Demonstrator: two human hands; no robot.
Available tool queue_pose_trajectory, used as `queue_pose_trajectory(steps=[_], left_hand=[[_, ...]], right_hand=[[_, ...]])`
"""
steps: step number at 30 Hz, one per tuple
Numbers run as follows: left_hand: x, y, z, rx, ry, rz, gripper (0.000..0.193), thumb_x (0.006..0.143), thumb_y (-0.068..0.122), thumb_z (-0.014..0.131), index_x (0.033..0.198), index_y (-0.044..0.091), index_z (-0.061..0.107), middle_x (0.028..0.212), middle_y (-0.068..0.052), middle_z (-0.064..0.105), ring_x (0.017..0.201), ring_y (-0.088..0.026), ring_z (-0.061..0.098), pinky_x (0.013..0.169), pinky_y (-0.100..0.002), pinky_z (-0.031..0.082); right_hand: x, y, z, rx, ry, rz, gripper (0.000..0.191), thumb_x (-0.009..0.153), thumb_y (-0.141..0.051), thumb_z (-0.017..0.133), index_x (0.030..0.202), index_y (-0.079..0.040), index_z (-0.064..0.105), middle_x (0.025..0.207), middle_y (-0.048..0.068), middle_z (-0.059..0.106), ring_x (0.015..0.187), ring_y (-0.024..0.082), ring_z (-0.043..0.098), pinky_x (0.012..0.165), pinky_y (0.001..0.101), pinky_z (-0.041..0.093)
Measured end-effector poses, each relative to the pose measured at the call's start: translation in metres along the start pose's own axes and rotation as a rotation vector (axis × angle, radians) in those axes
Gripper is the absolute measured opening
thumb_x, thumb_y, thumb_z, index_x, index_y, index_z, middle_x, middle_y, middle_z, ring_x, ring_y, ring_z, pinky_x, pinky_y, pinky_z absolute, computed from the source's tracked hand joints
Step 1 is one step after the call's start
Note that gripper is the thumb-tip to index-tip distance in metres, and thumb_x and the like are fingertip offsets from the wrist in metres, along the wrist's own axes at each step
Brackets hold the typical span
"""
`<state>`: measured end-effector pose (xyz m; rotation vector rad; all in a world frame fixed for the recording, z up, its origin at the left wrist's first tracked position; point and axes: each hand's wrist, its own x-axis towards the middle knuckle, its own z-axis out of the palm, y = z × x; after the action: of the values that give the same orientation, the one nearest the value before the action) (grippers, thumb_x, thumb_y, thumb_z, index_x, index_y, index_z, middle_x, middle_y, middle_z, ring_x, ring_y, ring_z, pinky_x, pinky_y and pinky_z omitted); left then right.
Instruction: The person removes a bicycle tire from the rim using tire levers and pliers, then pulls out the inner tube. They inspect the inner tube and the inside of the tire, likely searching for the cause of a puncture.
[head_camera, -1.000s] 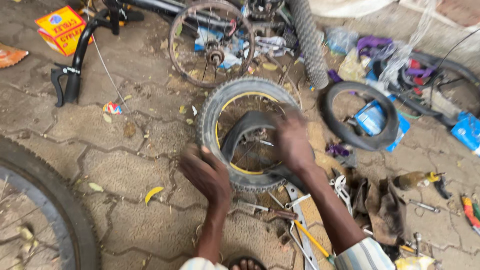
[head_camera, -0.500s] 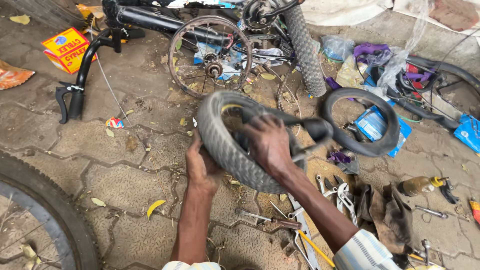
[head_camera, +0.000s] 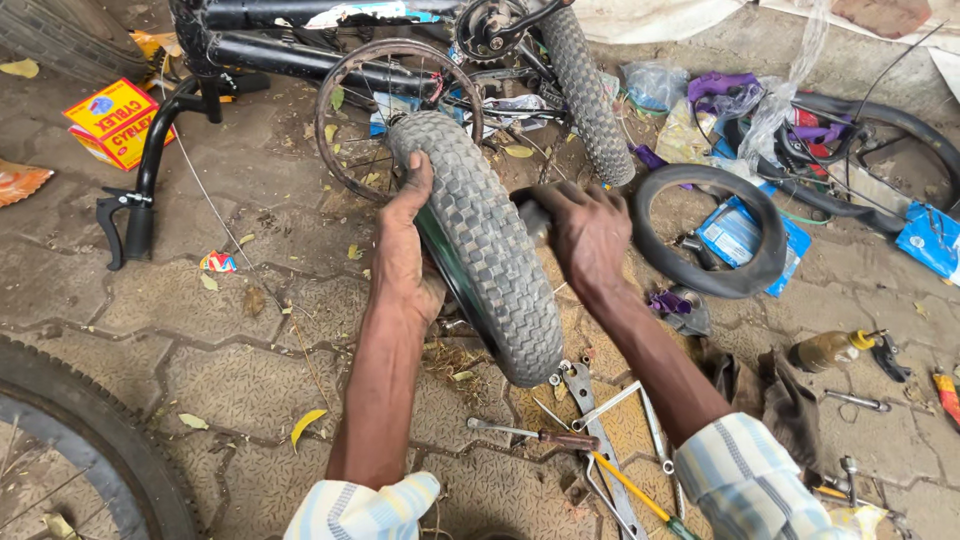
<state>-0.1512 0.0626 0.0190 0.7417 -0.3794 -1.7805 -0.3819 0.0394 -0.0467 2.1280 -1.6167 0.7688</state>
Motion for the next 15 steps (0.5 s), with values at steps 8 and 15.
queue_pose_trajectory(steps=[8,15], left_hand=[[-0.053,0.045,-0.054,0.279,0.151,0.113,0.073,0.097,0.062,0.05,0.139,0.005,0.064,0.12,-0.015,0.069,0.087,-0.026,0.065,0.075,-0.043,0.055],[-0.04,0.034,-0.09,0.203,0.249,0.243,0.069,0.098,0.057,0.053,0.144,0.006,0.058,0.118,-0.01,0.072,0.086,-0.017,0.073,0.072,-0.033,0.064]], right_hand=[[-0.08,0.228,-0.012,-0.472,-0.302,0.83,0.024,0.091,-0.018,0.065,0.111,-0.013,0.077,0.099,0.018,0.074,0.088,0.037,0.07,0.075,0.0506,0.056],[-0.115,0.308,-0.069,0.732,0.144,1.07,0.03,0.102,-0.02,0.064,0.123,0.001,0.067,0.109,0.017,0.072,0.099,0.029,0.071,0.091,0.0453,0.059]])
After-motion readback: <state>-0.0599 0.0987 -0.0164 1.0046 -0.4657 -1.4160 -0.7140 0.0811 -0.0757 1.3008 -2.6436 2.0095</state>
